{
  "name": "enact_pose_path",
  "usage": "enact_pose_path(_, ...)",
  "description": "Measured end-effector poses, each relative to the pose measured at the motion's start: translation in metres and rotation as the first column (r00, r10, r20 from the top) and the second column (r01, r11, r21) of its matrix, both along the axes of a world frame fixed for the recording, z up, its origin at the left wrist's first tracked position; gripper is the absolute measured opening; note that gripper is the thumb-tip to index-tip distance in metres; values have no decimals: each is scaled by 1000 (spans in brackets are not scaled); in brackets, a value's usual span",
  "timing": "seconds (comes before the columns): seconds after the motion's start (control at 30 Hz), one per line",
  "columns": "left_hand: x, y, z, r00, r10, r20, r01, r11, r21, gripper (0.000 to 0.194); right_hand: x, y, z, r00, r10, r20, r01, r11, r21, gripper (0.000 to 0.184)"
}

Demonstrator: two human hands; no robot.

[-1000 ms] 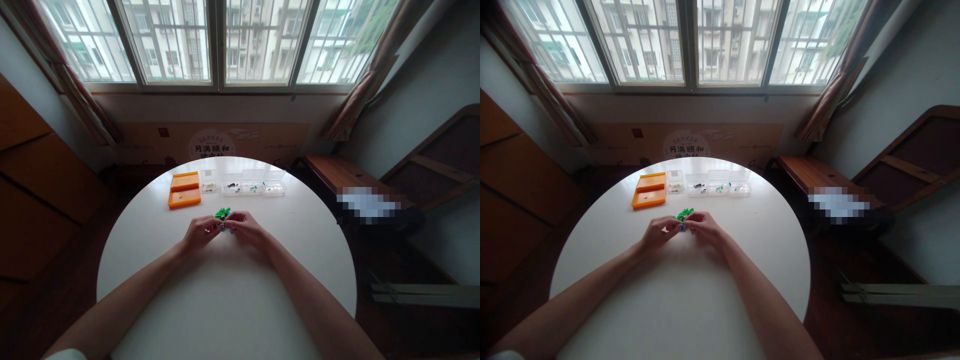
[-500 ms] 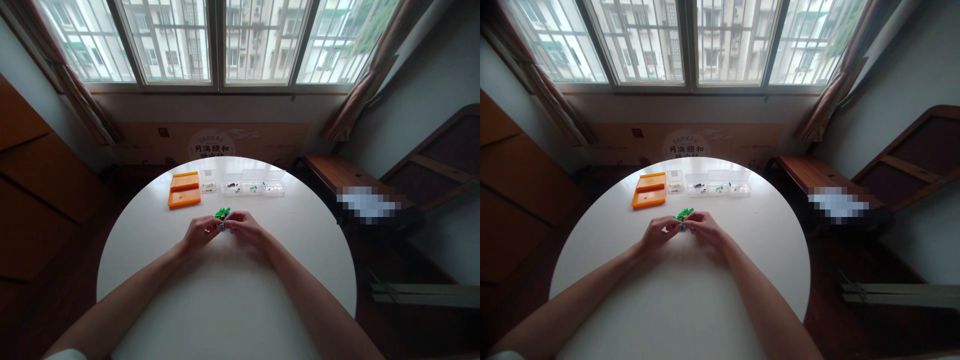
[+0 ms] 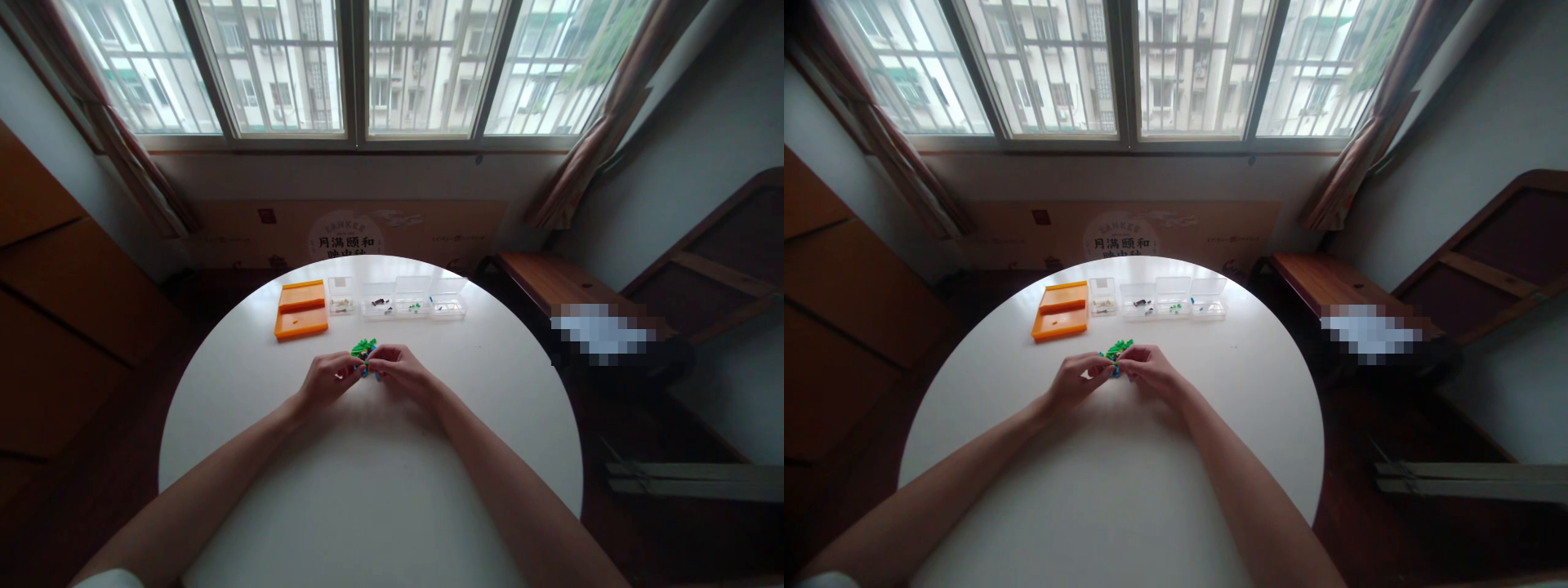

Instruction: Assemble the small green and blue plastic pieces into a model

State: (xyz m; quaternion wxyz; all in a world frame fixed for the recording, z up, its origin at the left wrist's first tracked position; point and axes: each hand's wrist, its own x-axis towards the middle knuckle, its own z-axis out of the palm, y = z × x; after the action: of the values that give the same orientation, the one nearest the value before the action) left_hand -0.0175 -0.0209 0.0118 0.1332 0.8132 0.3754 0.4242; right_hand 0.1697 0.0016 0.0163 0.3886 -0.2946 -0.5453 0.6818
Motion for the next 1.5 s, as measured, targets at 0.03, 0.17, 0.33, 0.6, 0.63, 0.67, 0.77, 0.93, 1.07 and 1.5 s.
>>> enact_pose_path(0.03,0,0,0,1000,1,1,-1,1000,-2,15,0,0,0,1000,-1,3,1,1000,-2,28)
enact_pose_path(0.17,0,0,0,1000,-8,-2,8,1000,-12,14,0,-1,2,1000,-6,20,6,1000,-2,28)
enact_pose_path(0.33,0,-1,2,1000,-6,-8,6,1000,-6,15,0,-2,3,1000,-10,21,9,1000,9,27)
enact_pose_path(0.6,0,-1,2,1000,-11,-6,11,1000,8,17,1,-1,2,1000,-10,24,10,1000,4,28)
enact_pose_path(0.63,0,0,2,1000,-12,-6,12,1000,9,18,1,-1,2,1000,-11,22,11,1000,3,28)
enact_pose_path(0.67,0,0,2,1000,-12,-6,12,1000,9,18,0,-1,2,1000,-11,20,11,1000,1,28)
enact_pose_path(0.77,0,0,1,1000,-8,0,8,1000,7,17,0,0,2,1000,-6,14,6,1000,-9,29)
enact_pose_path(0.93,0,0,1,1000,-4,-5,4,1000,3,16,0,1,0,1000,-4,9,4,1000,1,28)
enact_pose_path(1.07,0,0,1,1000,-5,0,5,1000,15,18,0,1,0,1000,-7,14,7,1000,-4,30)
enact_pose_path(1.5,-1,1,0,1000,-9,-9,9,1000,-5,14,0,1,-2,1000,-5,5,5,1000,3,29)
